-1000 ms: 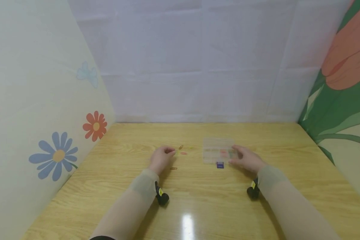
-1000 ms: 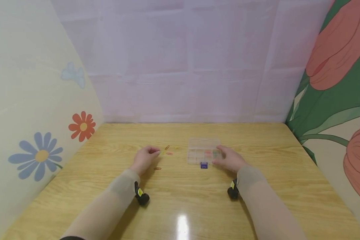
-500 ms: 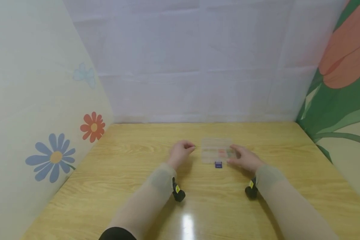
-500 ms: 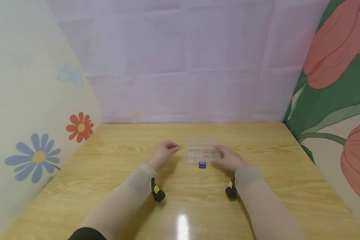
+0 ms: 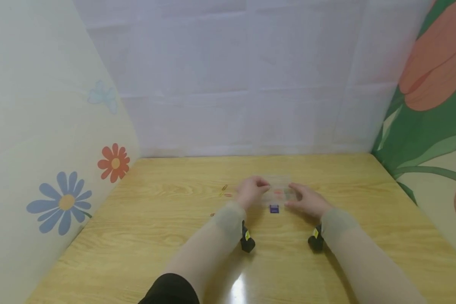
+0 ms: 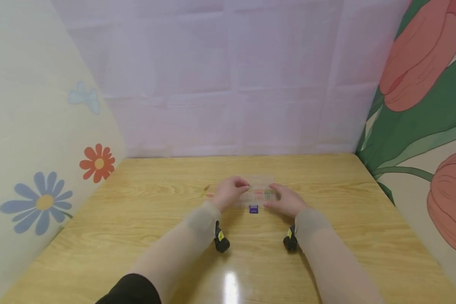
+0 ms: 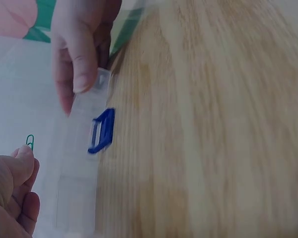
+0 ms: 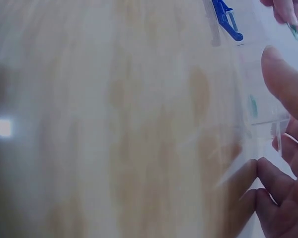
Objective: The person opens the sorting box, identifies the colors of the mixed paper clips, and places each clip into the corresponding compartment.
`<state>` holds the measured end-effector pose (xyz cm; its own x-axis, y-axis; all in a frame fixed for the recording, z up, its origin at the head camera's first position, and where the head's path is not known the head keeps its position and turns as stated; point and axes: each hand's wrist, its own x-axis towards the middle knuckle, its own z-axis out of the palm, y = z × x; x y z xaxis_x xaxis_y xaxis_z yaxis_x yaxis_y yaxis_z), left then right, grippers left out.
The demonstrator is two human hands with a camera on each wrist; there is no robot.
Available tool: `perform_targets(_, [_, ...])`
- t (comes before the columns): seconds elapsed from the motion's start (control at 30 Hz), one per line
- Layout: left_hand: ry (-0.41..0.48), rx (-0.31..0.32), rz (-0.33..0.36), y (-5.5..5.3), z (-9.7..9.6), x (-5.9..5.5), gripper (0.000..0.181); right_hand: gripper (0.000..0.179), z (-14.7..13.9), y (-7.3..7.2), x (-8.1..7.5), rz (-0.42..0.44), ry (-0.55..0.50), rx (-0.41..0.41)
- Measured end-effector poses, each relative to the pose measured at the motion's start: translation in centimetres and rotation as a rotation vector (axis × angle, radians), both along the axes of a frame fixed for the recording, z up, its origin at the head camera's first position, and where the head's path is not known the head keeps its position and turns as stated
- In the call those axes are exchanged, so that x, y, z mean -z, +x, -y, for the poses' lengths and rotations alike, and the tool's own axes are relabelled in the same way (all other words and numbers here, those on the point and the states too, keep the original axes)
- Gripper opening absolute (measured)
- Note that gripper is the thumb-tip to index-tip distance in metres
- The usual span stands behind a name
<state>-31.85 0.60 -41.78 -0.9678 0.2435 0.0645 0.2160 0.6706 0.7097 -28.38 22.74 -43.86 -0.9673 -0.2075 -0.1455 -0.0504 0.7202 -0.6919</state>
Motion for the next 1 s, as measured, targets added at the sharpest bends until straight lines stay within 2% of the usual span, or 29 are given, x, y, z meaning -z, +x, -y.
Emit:
perform_targets(0.17, [-0.06, 0.036, -0.018, 0.0, -1.9, 0.1, 0.007, 0.086, -0.1, 0.0, 0.1, 0.0, -0.021, -0.001])
perform_targets(0.3, [-0.068, 0.035, -0.029, -0.4, -3.2, 0.6, 0.005, 0.086, -0.1, 0.0, 0.2, -0.013, -0.02, -0.004])
perform_targets(0.53, [-0.143, 0.031, -0.077, -1.2, -4.7, 1.4, 0.006, 0.086, -0.1, 0.0, 0.4, -0.065, -0.028, -0.023])
perform_targets(0.7, [-0.125, 0.046, -0.065, -1.1, -5.1, 1.3, 0.009, 0.086, 0.0, 0.1, 0.4, -0.063, -0.054, -0.021])
perform_targets(0.9, [-0.004, 0.023, -0.018, -0.2, -4.5, 0.6, 0.015, 0.084, 0.1, -0.1, 0.4, -0.066, -0.051, -0.026])
perform_targets(1.0, [0.039, 0.032, -0.007, 0.1, -3.8, 0.2, 0.016, 0.084, -0.1, -0.1, 0.4, -0.049, -0.04, -0.016])
